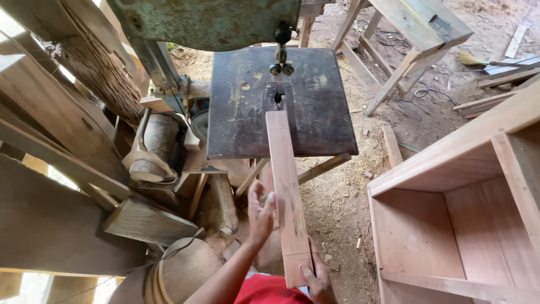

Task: The person uses a bandsaw to cut a long, rectangular piece of wood. They guide the wood with both hands along a marked line, making several cuts to separate sections of the plank.

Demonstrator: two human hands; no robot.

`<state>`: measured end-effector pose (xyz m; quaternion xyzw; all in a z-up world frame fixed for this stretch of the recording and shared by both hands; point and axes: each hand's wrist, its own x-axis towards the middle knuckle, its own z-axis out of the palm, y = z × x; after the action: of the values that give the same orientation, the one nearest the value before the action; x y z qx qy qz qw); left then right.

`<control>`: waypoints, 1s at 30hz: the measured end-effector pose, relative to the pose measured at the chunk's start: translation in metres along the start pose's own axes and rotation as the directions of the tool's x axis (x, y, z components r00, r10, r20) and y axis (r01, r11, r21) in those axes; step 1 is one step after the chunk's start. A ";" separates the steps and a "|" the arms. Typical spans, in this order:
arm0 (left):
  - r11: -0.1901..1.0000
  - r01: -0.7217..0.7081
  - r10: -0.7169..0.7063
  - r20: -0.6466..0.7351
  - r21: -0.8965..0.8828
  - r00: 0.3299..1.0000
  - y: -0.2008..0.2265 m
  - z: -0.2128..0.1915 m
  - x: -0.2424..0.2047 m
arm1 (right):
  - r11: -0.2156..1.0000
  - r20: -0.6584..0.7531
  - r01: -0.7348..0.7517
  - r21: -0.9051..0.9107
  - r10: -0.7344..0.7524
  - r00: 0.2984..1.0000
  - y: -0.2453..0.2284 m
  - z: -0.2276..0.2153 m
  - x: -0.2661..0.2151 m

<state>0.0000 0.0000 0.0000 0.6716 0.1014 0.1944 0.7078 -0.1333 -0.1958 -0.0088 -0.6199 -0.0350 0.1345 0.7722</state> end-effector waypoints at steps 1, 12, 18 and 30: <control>1.000 0.000 0.000 0.003 -0.003 1.000 0.006 -0.009 0.020 | 1.000 -0.003 0.001 -0.002 -0.001 1.000 0.001 0.009 0.004; 0.636 -0.234 -0.113 0.388 0.735 0.915 0.052 0.003 0.221 | 0.993 -0.020 0.027 0.116 -0.025 0.999 0.009 0.056 0.035; 0.587 -0.260 -0.146 0.416 0.767 0.897 0.043 0.014 0.229 | 0.995 0.094 0.071 -0.073 -0.064 0.994 0.007 0.031 0.051; 0.544 -0.242 -0.164 0.384 0.804 0.908 0.025 0.024 0.252 | 0.992 0.077 0.001 -0.130 0.009 0.997 -0.010 0.031 0.088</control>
<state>0.2338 0.0827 0.0558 0.9538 0.0134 -0.0095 0.3001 -0.0539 -0.1458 -0.0023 -0.6631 -0.0724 0.1574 0.7282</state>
